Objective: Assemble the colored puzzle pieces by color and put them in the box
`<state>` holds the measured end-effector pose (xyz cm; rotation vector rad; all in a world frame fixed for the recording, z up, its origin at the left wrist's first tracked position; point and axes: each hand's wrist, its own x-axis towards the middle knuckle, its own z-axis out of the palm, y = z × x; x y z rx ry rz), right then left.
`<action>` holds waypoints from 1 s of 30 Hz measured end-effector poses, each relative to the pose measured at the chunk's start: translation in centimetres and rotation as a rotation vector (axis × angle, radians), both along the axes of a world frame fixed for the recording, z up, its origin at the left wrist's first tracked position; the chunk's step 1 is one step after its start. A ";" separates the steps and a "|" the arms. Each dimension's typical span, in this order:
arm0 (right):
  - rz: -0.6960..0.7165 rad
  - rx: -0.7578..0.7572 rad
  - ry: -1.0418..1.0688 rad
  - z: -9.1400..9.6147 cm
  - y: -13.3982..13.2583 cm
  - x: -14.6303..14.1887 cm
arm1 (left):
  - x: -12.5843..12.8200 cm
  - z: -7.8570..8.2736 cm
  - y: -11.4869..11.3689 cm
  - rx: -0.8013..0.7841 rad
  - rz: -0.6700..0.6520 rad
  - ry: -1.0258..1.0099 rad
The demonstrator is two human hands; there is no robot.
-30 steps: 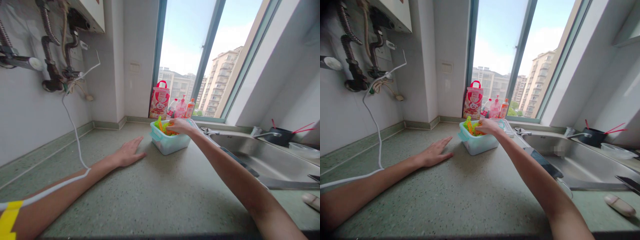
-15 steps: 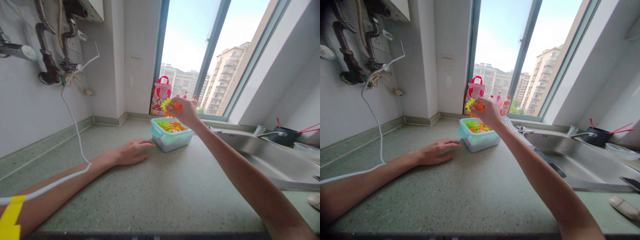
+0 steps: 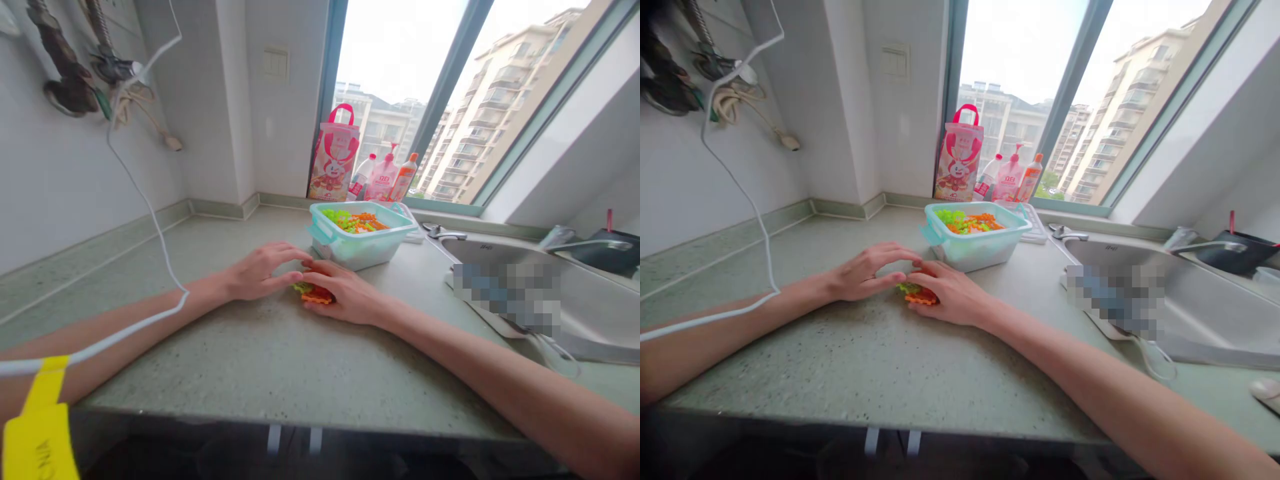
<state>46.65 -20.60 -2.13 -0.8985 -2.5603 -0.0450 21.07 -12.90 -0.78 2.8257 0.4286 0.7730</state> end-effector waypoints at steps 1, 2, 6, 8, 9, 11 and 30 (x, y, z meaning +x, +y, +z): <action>0.026 -0.043 0.011 0.1 0.0 0.0 | 0.1 0.1 -0.4 -0.003 -0.011 0.013; 0.045 -0.080 0.022 0.2 -0.1 0.1 | 0.1 0.2 -0.7 -0.011 -0.016 0.030; 0.115 -0.196 0.115 0.5 -0.4 0.3 | 0.1 0.0 -1.0 -0.089 -0.028 0.093; 0.128 -0.249 0.203 0.5 -0.2 0.6 | -0.1 -0.1 -0.8 -0.107 -0.035 0.095; 0.119 -0.273 0.255 0.5 -0.1 0.7 | -0.1 -0.2 -0.6 -0.106 -0.031 0.094; 0.082 -0.309 0.359 0.3 0.4 0.9 | -0.3 -0.2 -0.3 -0.092 -0.013 0.095; -0.219 0.069 0.270 -1.0 2.1 3.2 | -0.6 0.2 -0.2 0.121 0.067 0.126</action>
